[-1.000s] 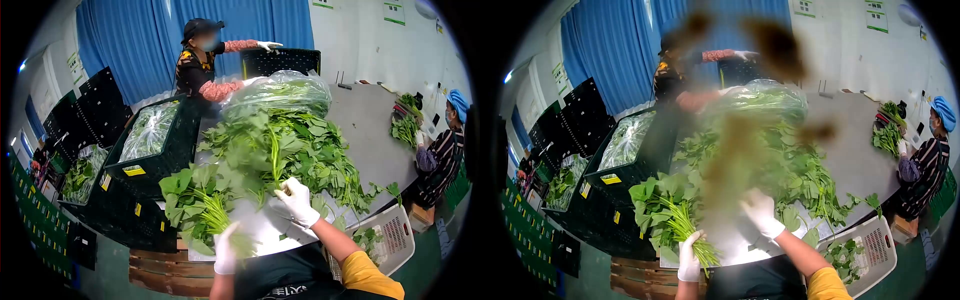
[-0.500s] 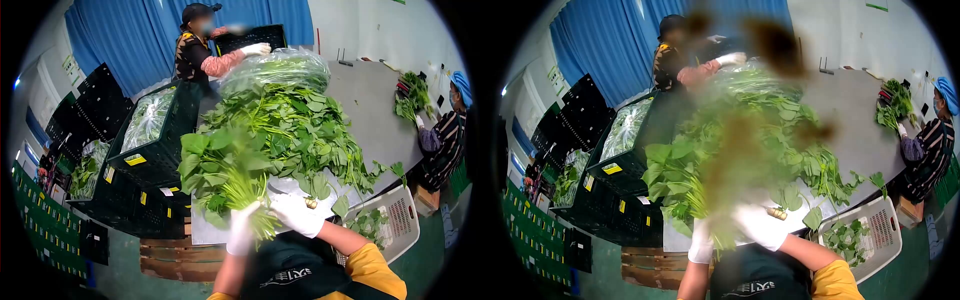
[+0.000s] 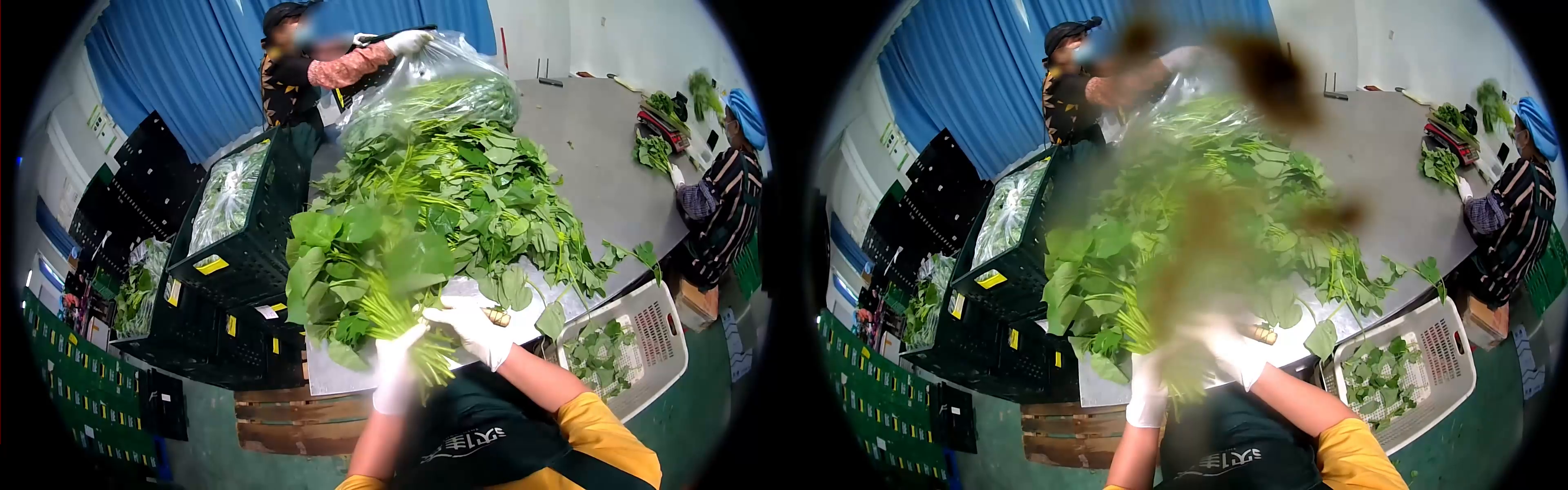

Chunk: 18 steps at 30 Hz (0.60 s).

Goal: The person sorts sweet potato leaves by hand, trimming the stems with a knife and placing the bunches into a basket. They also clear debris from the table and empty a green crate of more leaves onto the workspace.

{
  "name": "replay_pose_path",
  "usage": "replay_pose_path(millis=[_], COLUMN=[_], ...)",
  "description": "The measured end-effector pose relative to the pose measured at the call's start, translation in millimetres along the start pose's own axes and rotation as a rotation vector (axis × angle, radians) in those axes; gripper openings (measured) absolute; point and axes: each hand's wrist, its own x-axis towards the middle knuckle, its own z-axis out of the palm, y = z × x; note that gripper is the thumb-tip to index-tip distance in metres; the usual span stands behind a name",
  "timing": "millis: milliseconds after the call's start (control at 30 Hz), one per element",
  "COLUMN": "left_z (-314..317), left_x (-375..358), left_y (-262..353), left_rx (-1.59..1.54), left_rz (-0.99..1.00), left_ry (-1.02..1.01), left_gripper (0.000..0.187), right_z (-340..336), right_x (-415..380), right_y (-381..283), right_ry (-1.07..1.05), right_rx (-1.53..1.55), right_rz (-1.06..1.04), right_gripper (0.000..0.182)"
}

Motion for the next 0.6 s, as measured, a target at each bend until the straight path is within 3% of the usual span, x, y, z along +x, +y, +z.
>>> replay_pose_path(millis=[67,133,200,267,300,333,367,400,433,467,500,533,567,600], left_z=[1.9,-0.1,-11.9,-34.7,-20.6,-20.1,-26.1,-34.1,-44.0,-42.0,-45.4,-49.3,-51.2,-50.1], left_x=[-1.4,-1.7,2.4,9.3,3.1,6.7,10.2,14.1,18.8,16.7,15.1,12.0,7.0,5.6], left_y=[1.9,3.2,-10.4,-28.9,-13.7,-8.2,0.2,10.0,14.8,31.4,35.0,37.3,33.0,26.0], left_rx=[0.01,-0.072,-0.115,0.663,0.791,0.349,0.373,0.399,0.397,0.079,-0.036,-0.148,0.084,0.309], left_rz=[-0.003,-0.177,-0.17,0.326,0.44,0.213,0.268,0.326,0.352,0.215,0.158,0.099,0.229,0.357], left_ry=[0.045,0.062,0.089,-0.093,-0.023,0.12,0.141,0.165,0.199,0.162,0.181,0.199,0.162,0.119], left_gripper=[0.038,0.035,0.033,0.033,0.022,0.016,0.014,0.013,0.011,0.011,0.012,0.013,0.016,0.02], right_z=[-3.3,-8.4,-13.5,-24.6,-39.1,-59.7,-76.1,-106.0,-146.2,-173.3,-231.0,-238.7,-251.7,-239.4], right_x=[1.3,-2.0,-4.0,-8.8,-16.9,-28.4,-49.0,-69.6,-79.0,-97.7,-108.4,-126.5,-138.1,-142.2], right_y=[12.9,17.2,32.6,52.5,52.7,50.5,43.3,42.2,47.8,40.1,54.3,33.2,26.2,17.6], right_ry=[0.039,0.06,0.066,0.271,0.198,0.125,0.108,0.194,0.036,0.124,0.127,0.079,0.112,0.109], right_rx=[0.045,-0.072,-0.04,0.046,0.18,0.313,0.462,0.218,0.621,0.922,1.16,1.167,1.128,1.16], right_rz=[-0.038,-0.062,-0.112,-0.375,-0.32,-0.265,-0.329,-0.433,-0.489,-0.608,-0.842,-0.98,-0.952,-0.894], right_gripper=[0.014,0.014,0.011,0.011,0.009,0.009,0.009,0.01,0.013,0.012,0.032,0.065,0.087,0.093])
